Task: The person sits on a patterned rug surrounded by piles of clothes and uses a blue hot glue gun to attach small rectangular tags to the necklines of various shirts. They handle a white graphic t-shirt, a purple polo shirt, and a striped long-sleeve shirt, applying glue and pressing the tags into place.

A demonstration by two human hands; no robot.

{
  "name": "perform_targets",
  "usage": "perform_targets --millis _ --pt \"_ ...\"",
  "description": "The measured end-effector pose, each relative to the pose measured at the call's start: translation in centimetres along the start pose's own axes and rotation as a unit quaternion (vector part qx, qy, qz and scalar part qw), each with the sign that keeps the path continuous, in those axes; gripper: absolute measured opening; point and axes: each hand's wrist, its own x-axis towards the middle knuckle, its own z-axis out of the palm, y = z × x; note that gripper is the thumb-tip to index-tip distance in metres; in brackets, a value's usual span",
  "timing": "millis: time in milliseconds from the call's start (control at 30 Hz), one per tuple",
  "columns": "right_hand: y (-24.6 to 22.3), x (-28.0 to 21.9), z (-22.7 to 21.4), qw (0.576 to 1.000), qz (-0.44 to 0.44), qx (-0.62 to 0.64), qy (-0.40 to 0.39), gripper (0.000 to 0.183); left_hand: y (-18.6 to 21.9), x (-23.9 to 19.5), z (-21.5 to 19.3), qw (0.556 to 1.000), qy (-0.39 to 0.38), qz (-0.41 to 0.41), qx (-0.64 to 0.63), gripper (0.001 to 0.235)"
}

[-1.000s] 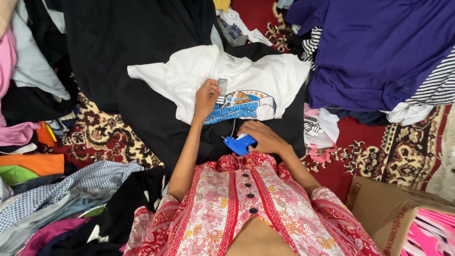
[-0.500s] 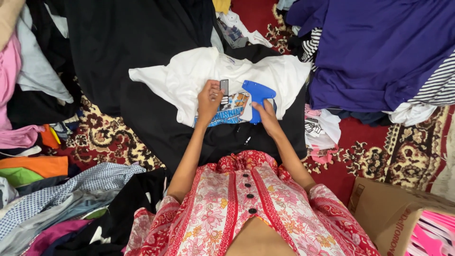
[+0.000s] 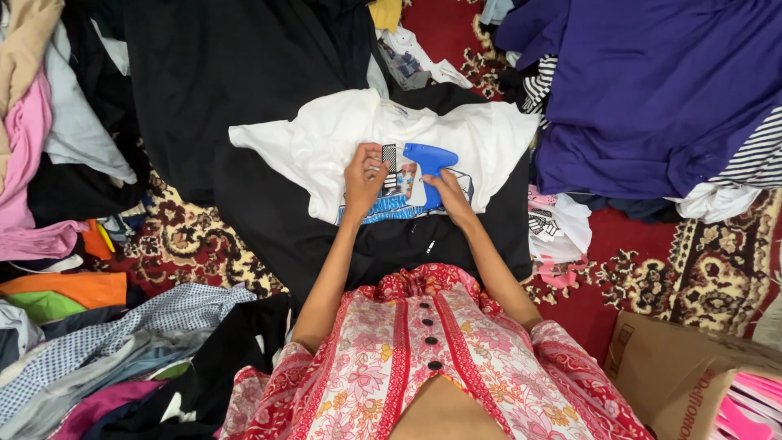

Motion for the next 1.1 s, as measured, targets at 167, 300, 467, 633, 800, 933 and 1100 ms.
perform_targets --millis 167,300,467,633,800,933,1100 --pt "0.4 -0.1 -0.2 1.000 0.007 0.006 -0.009 0.067 0.3 0.1 0.1 1.000 -0.007 -0.001 0.005 0.030" --pt "-0.6 -0.5 0.1 1.000 0.008 0.005 -0.018 0.061 0.5 0.1 0.2 1.000 -0.025 0.004 0.012 0.030" --pt "2.6 1.4 -0.7 0.999 -0.010 -0.018 -0.032 0.054 1.5 -0.2 0.5 0.997 -0.075 0.013 0.032 0.034" --pt "2.5 1.2 -1.3 0.996 0.005 0.062 -0.069 0.060 1.4 -0.3 0.6 0.993 -0.110 0.027 0.019 0.038" --pt "5.2 2.9 -1.5 0.979 0.044 0.164 -0.110 0.067 1.8 -0.4 0.7 0.994 -0.106 0.021 0.017 0.041" --pt "6.9 4.5 -2.0 0.972 0.061 0.193 -0.119 0.070 6.6 -0.1 1.1 0.994 -0.071 0.030 0.081 0.054" --pt "8.7 5.8 -1.8 0.971 0.076 0.201 -0.106 0.078 8.1 3.9 1.8 0.906 0.042 0.235 0.351 0.032"
